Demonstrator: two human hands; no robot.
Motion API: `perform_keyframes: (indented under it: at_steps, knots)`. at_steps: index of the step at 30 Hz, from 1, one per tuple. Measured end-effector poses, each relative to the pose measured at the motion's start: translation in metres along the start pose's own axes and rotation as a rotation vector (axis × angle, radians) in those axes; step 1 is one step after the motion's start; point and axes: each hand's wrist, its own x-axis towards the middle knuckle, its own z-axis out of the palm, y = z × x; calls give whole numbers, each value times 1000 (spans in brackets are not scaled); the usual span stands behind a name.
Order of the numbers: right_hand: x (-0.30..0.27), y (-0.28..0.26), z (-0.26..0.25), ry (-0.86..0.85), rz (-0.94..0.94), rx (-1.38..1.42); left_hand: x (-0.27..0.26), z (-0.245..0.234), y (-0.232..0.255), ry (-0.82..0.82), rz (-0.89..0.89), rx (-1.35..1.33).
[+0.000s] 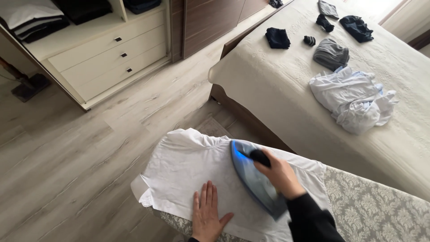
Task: Ironing a white shirt on an ironing board.
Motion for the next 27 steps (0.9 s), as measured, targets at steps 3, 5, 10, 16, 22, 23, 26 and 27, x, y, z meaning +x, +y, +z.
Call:
perform_keyframes:
  at_steps: [3,5,10,16,22,23,26,27]
  knots:
    - [-16,-3,-2,-95,127,-7,9,-6,5,12,-29,11]
    - [-20,-19,-3,-199,167,11,16,-18,10,-208,-123,1]
    - [25,-21,13,-115,-60,-44,18,-25,11,-396,-191,-18]
    - [27,-2,-1,-98,95,-58,8,-5,6,-136,-108,-11]
    - [-1,-12,-6,-205,73,-20,12,-13,10,-115,-116,12]
    - [-3,-18,-3,-262,93,-53,11,-15,10,-150,-127,9]
    - [22,-37,-1,-280,-28,-94,10,-14,8,-143,-115,12]
    - [29,-33,1,-279,-23,-95,9,-11,7,-145,-112,10]
